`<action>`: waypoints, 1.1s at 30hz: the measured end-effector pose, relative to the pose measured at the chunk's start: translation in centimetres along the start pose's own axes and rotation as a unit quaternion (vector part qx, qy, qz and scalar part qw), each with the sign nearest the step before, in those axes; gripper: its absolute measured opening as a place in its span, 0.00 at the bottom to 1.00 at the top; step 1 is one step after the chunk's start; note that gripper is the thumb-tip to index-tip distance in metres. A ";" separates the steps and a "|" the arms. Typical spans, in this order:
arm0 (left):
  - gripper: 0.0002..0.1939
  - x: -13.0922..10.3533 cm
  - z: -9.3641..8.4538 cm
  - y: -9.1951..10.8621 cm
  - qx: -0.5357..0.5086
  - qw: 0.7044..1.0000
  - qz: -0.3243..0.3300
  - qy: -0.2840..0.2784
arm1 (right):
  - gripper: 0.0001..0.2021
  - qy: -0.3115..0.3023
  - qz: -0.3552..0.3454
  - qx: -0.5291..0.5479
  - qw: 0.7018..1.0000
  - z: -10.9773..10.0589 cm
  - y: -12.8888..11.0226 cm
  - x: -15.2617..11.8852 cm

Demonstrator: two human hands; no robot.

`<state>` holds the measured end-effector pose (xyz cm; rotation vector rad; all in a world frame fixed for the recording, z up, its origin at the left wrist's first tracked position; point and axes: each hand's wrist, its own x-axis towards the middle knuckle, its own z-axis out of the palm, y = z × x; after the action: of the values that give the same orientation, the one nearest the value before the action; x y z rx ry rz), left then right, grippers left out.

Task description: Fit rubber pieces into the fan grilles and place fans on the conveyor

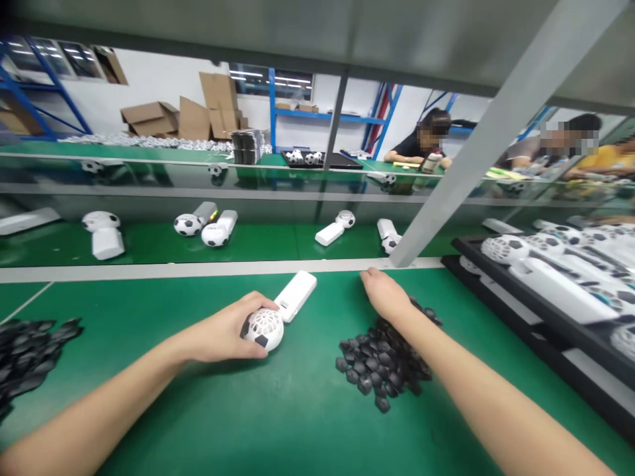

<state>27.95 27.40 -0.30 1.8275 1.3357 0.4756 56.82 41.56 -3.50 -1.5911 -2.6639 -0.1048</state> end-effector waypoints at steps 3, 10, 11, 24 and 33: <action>0.29 -0.1 -1.1 -0.3 0.011 0.997 0.055 -0.053 | 0.09 0.001 0.000 0.058 0.998 -1.1 -0.8 -0.8; 0.28 0.2 0.0 -0.2 0.031 0.997 0.059 -0.026 | 0.09 -0.039 -0.093 0.277 0.956 -4.4 -6.6 -4.0; 0.28 0.2 0.2 -0.2 0.030 0.998 0.053 -0.020 | 0.09 -0.049 -0.106 0.291 0.950 -4.7 -7.3 -4.3; 0.21 0.5 1.3 -0.7 0.018 0.997 0.060 0.052 | 0.03 -0.030 -0.138 0.451 0.881 -3.5 -12.5 -5.5; 0.18 0.5 1.6 -0.6 0.005 0.995 0.069 0.072 | 0.03 -0.029 -0.145 0.455 0.878 -2.4 -13.7 -4.3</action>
<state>28.92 27.30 -1.80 1.9320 1.3137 0.6851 46.80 31.18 -1.91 -0.8788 -2.3335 1.0320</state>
